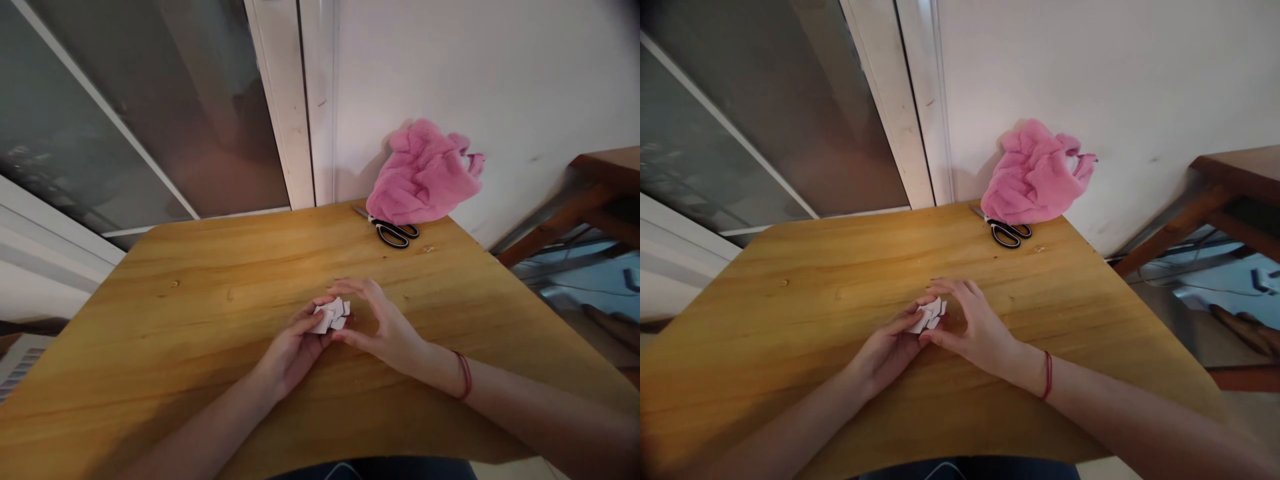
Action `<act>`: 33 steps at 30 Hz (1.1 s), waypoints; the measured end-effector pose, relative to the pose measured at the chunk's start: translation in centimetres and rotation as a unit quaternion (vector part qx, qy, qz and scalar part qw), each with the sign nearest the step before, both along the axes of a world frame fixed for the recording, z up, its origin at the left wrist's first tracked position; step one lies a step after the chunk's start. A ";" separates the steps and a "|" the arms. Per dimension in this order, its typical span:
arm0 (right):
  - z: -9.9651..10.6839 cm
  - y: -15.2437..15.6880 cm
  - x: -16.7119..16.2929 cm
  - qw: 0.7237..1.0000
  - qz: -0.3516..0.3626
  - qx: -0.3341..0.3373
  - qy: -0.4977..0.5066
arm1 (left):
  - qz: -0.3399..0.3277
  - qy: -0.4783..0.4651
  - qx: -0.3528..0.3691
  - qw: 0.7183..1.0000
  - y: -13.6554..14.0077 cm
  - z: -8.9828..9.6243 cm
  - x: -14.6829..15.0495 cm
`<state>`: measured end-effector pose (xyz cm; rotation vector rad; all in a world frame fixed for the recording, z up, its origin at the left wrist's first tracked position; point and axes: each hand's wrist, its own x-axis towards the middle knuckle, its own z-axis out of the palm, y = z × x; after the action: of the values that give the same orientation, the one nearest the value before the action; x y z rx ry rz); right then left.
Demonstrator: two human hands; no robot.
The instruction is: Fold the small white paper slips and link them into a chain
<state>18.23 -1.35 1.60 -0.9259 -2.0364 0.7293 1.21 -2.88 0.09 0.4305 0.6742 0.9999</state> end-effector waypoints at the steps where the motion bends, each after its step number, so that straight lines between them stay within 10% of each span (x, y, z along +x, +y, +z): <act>1: 0.0 0.0 0.0 1.000 -0.001 0.003 -0.007 | 0.005 0.000 0.000 1.000 0.0 0.0 0.0; 33: -0.5 0.0 -0.5 0.999 0.046 -0.027 0.001 | -0.016 0.009 0.003 1.000 -0.3 0.0 0.5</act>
<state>17.77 -1.38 1.12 -0.8659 -2.0775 0.8380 1.68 -3.21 0.08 0.4545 0.6779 0.9683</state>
